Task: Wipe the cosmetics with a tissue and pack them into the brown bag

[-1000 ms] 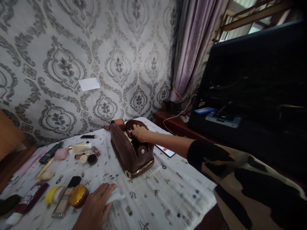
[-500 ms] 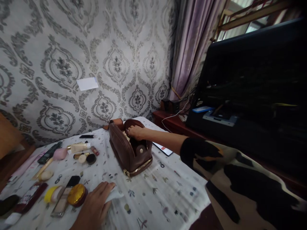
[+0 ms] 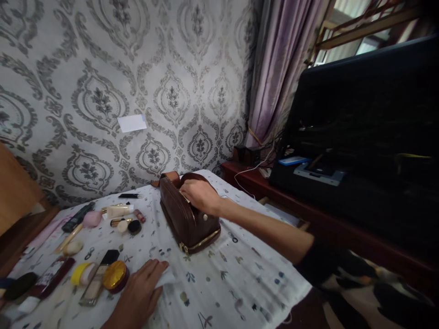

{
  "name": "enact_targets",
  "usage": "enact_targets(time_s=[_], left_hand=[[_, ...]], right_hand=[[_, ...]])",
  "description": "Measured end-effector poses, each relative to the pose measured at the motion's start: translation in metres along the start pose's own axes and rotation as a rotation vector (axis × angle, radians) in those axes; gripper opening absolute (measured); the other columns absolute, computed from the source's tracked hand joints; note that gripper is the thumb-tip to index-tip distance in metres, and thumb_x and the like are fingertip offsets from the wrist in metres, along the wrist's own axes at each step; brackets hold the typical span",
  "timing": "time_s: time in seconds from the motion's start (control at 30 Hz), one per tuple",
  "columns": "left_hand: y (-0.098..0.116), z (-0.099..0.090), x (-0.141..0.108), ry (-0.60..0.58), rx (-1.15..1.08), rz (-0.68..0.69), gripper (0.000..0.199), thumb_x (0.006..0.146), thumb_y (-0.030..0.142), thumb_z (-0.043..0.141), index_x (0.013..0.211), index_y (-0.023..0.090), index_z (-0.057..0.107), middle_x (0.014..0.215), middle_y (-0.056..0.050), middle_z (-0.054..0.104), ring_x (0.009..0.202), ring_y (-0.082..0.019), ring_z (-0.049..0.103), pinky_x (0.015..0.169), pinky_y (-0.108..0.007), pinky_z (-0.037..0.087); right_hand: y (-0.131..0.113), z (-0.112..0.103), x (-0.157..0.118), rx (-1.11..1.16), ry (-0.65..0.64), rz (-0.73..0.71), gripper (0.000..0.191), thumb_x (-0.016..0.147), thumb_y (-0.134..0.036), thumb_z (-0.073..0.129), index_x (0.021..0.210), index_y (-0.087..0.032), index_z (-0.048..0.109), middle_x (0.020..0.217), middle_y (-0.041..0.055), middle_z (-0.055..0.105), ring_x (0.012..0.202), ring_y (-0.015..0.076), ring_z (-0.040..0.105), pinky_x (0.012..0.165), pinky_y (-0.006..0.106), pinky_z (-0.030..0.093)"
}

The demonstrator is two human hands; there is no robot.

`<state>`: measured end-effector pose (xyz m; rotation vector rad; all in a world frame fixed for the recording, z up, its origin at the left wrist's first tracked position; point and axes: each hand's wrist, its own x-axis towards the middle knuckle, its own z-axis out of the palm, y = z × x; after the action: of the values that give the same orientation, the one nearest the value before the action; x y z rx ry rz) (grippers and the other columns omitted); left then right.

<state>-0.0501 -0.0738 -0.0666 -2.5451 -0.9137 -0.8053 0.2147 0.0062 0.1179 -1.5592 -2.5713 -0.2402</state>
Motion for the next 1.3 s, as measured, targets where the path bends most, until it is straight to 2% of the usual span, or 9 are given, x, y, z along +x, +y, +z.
enact_targets(time_s=[0.03,0.17,0.23,0.37,0.7,0.9,1.03,1.17,1.3], left_hand=[[0.001,0.0,0.001,-0.013,-0.016,-0.013,0.035,0.089,0.018,0.044,0.12,0.022,0.06,0.105,-0.009,0.075,0.094,-0.024,0.073,0.074,-0.03,0.061],[0.004,-0.001,0.003,-0.075,-0.078,-0.068,0.039,0.083,0.012,0.045,0.118,0.021,0.062,0.105,-0.01,0.074,0.095,-0.024,0.072,0.075,-0.032,0.061],[0.004,0.0,0.002,-0.089,-0.11,-0.093,0.035,0.083,0.013,0.046,0.112,0.02,0.064,0.105,-0.011,0.074,0.096,-0.025,0.071,0.077,-0.035,0.061],[0.002,0.003,0.001,-0.038,-0.093,-0.061,0.028,0.089,0.019,0.046,0.112,0.017,0.063,0.104,-0.013,0.074,0.097,-0.026,0.072,0.077,-0.037,0.062],[-0.001,0.013,-0.009,0.003,0.005,-0.041,0.034,0.089,0.019,0.045,0.121,0.017,0.057,0.109,-0.012,0.074,0.099,-0.026,0.072,0.08,-0.036,0.061],[-0.002,0.014,-0.011,-0.053,-0.034,-0.075,0.039,0.083,0.013,0.046,0.12,0.015,0.057,0.11,-0.012,0.073,0.102,-0.026,0.071,0.083,-0.037,0.061],[0.0,0.01,-0.007,-0.085,-0.05,-0.097,0.04,0.082,0.012,0.045,0.119,0.017,0.059,0.111,-0.011,0.073,0.103,-0.025,0.07,0.085,-0.037,0.061],[0.003,0.003,0.0,-0.087,-0.065,-0.105,0.039,0.083,0.013,0.046,0.119,0.018,0.061,0.109,-0.012,0.073,0.101,-0.026,0.07,0.084,-0.037,0.061],[0.006,-0.005,0.009,-0.16,-0.174,-0.137,0.044,0.08,0.008,0.045,0.12,0.02,0.061,0.11,-0.01,0.072,0.1,-0.024,0.07,0.083,-0.036,0.061]], right_hand=[[-0.012,0.006,-0.01,0.016,0.047,-0.048,0.031,0.103,-0.02,0.035,0.099,-0.016,0.065,0.108,0.0091,0.067,0.1,0.0176,0.059,0.085,0.027,0.041],[-0.059,0.051,-0.044,0.163,0.381,-0.508,0.024,0.098,-0.015,0.044,0.082,-0.017,0.061,0.084,0.0046,0.065,0.076,0.0167,0.052,0.069,0.029,0.041],[-0.076,0.074,-0.055,0.211,0.461,-0.595,0.024,0.098,-0.022,0.048,0.077,-0.018,0.059,0.078,0.003,0.064,0.07,0.0168,0.049,0.063,0.03,0.04],[-0.088,0.097,-0.068,0.289,0.399,-0.557,0.026,0.1,-0.028,0.046,0.081,-0.018,0.059,0.078,0.0025,0.064,0.071,0.0161,0.052,0.064,0.029,0.042],[-0.089,0.105,-0.074,0.408,0.14,-0.461,0.019,0.097,-0.027,0.053,0.084,-0.017,0.061,0.082,0.0033,0.069,0.078,0.0164,0.061,0.071,0.027,0.045],[-0.097,0.122,-0.07,0.503,0.14,-0.404,0.013,0.093,-0.022,0.058,0.084,-0.016,0.064,0.081,0.0037,0.07,0.078,0.0164,0.062,0.071,0.026,0.046],[-0.094,0.117,-0.073,0.542,0.244,-0.425,0.016,0.095,-0.021,0.055,0.082,-0.016,0.064,0.078,0.0035,0.069,0.073,0.0159,0.06,0.07,0.025,0.046],[-0.075,0.089,-0.072,0.584,0.472,-0.419,0.025,0.1,-0.025,0.046,0.085,-0.016,0.064,0.078,0.0055,0.069,0.074,0.0167,0.059,0.068,0.026,0.047],[-0.037,0.052,-0.055,0.534,0.54,-0.19,0.021,0.098,-0.02,0.046,0.086,-0.017,0.064,0.083,0.0073,0.07,0.08,0.0177,0.061,0.075,0.028,0.046]])
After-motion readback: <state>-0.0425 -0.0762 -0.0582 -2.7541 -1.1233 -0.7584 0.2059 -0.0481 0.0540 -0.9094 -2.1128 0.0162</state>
